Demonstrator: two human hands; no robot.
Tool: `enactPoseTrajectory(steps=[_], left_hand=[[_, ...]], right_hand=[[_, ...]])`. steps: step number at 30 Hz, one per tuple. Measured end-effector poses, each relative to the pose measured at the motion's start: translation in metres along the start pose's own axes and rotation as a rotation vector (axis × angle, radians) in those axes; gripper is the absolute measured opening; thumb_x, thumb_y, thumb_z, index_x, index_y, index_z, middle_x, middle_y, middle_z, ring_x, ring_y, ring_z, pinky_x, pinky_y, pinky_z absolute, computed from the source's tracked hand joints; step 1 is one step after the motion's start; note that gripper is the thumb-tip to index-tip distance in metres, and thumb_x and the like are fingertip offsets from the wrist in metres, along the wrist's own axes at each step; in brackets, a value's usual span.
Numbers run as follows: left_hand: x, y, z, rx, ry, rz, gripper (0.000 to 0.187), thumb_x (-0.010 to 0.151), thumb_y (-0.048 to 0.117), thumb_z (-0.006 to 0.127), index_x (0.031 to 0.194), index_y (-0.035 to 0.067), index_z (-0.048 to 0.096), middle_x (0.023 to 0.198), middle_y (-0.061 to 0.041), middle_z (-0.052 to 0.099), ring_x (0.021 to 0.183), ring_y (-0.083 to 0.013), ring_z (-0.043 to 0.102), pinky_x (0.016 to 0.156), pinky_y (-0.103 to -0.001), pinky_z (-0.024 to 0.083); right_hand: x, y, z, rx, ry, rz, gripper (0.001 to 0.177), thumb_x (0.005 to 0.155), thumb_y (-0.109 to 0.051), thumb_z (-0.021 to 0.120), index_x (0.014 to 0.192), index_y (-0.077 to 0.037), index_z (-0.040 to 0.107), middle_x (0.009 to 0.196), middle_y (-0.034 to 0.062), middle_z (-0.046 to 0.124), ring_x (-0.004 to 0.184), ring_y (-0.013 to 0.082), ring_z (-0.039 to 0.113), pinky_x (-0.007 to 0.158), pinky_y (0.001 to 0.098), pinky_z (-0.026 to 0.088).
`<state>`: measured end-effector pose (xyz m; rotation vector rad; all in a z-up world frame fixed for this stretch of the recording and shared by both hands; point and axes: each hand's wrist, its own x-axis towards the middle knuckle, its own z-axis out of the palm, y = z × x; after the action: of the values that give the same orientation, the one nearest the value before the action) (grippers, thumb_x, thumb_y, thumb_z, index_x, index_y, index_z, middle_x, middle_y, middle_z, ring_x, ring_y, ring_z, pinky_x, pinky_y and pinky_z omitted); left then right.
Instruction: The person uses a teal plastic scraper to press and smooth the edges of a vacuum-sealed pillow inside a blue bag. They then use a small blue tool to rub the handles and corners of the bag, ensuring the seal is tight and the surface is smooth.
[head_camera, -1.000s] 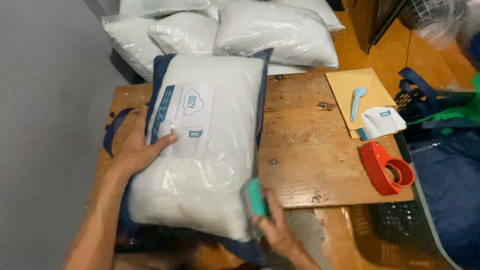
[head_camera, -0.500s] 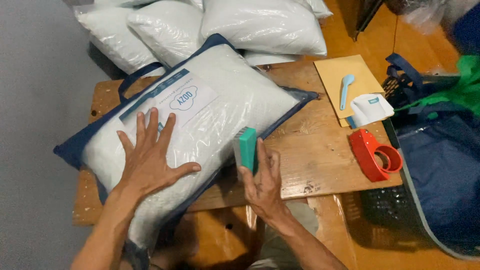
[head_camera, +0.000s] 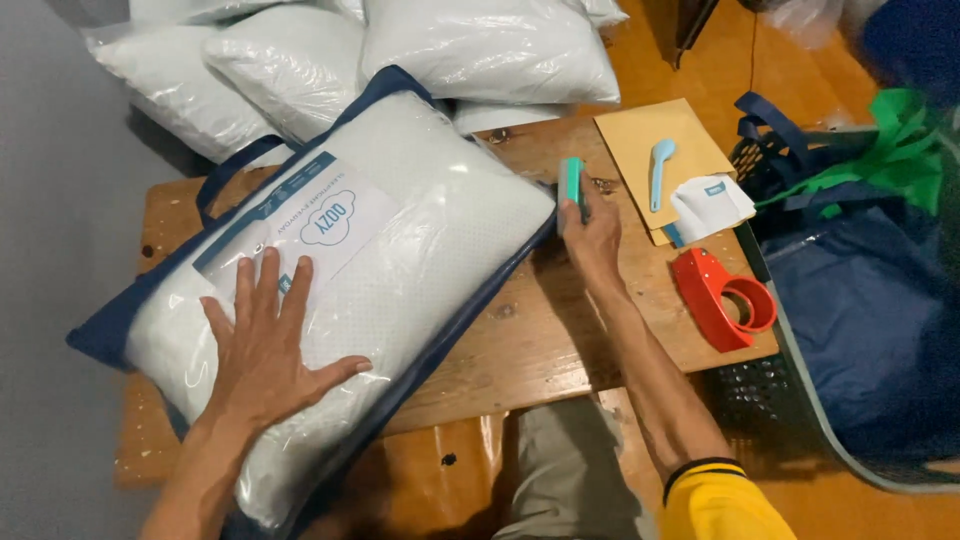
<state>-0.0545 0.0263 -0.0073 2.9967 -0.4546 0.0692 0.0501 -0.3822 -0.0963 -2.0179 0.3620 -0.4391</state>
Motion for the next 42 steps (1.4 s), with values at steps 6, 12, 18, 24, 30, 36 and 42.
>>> enactPoseTrajectory(steps=[6,12,18,24,30,36,42], left_hand=[[-0.003,0.009,-0.008,-0.053,-0.011,-0.069,0.147,0.062,0.088,0.062,0.161,0.007,-0.010,0.171,-0.013,-0.010,0.157,-0.0328,-0.012,0.116,-0.070,-0.007],[-0.009,0.005,-0.005,-0.050,-0.009,-0.092,0.148,0.060,0.092,0.059,0.161,0.005,-0.006,0.171,-0.016,-0.010,0.157,-0.0337,-0.012,0.115,-0.070,-0.006],[-0.013,0.005,0.009,0.021,0.153,0.038,0.151,0.059,0.091,0.064,0.162,0.004,-0.004,0.171,-0.018,-0.003,0.157,-0.0404,-0.004,0.111,-0.078,0.003],[-0.018,0.006,0.004,-0.009,0.119,0.015,0.150,0.062,0.090,0.063,0.161,0.004,-0.009,0.171,-0.018,-0.008,0.157,-0.0392,-0.008,0.113,-0.074,-0.003],[-0.022,0.011,0.007,-0.021,0.094,0.001,0.146,0.067,0.092,0.053,0.159,0.000,-0.013,0.169,-0.020,-0.015,0.156,-0.0379,-0.015,0.114,-0.071,-0.008],[-0.023,0.007,0.015,0.054,0.116,-0.019,0.152,0.063,0.095,0.056,0.160,0.000,-0.012,0.170,-0.019,-0.012,0.156,-0.0380,-0.011,0.113,-0.074,-0.003],[-0.022,0.014,0.022,0.120,0.176,0.046,0.153,0.063,0.095,0.057,0.159,0.001,-0.015,0.169,-0.021,-0.014,0.156,-0.0403,-0.012,0.114,-0.075,-0.003]], right_hand=[[-0.111,-0.085,0.034,-0.066,-0.023,-0.886,0.061,0.107,-0.022,0.067,0.159,-0.028,0.036,0.118,0.0196,0.053,0.092,0.0287,0.055,0.065,0.0338,0.054],[-0.146,-0.110,0.060,-0.348,-0.120,-1.352,0.049,0.110,-0.020,0.064,0.152,-0.011,0.039,0.106,0.0191,0.065,0.080,0.0281,0.060,0.066,0.0412,0.050],[0.028,0.022,0.041,-0.437,-0.043,-0.279,0.047,0.094,-0.028,0.052,0.136,-0.016,0.069,0.101,0.0397,0.061,0.097,0.0496,0.058,0.082,0.0555,0.050],[0.003,-0.006,0.012,-0.281,0.211,-0.418,0.048,0.102,-0.022,0.054,0.148,-0.009,0.056,0.102,0.0157,0.040,0.101,0.0373,0.047,0.087,0.0472,0.044],[-0.158,-0.155,0.043,-0.249,-0.276,-1.182,0.039,0.107,-0.026,0.060,0.140,-0.013,0.044,0.099,0.0197,0.060,0.079,0.0316,0.054,0.061,0.0453,0.045],[-0.090,-0.093,0.090,-0.479,0.118,-1.150,0.071,0.115,-0.020,0.061,0.168,-0.029,0.014,0.096,0.0092,0.053,0.081,0.0235,0.047,0.067,0.0353,0.037],[0.022,-0.030,0.070,-0.589,0.156,-0.508,0.035,0.087,-0.022,0.063,0.119,-0.018,0.075,0.091,0.0267,0.056,0.077,0.0478,0.056,0.061,0.0598,0.044]])
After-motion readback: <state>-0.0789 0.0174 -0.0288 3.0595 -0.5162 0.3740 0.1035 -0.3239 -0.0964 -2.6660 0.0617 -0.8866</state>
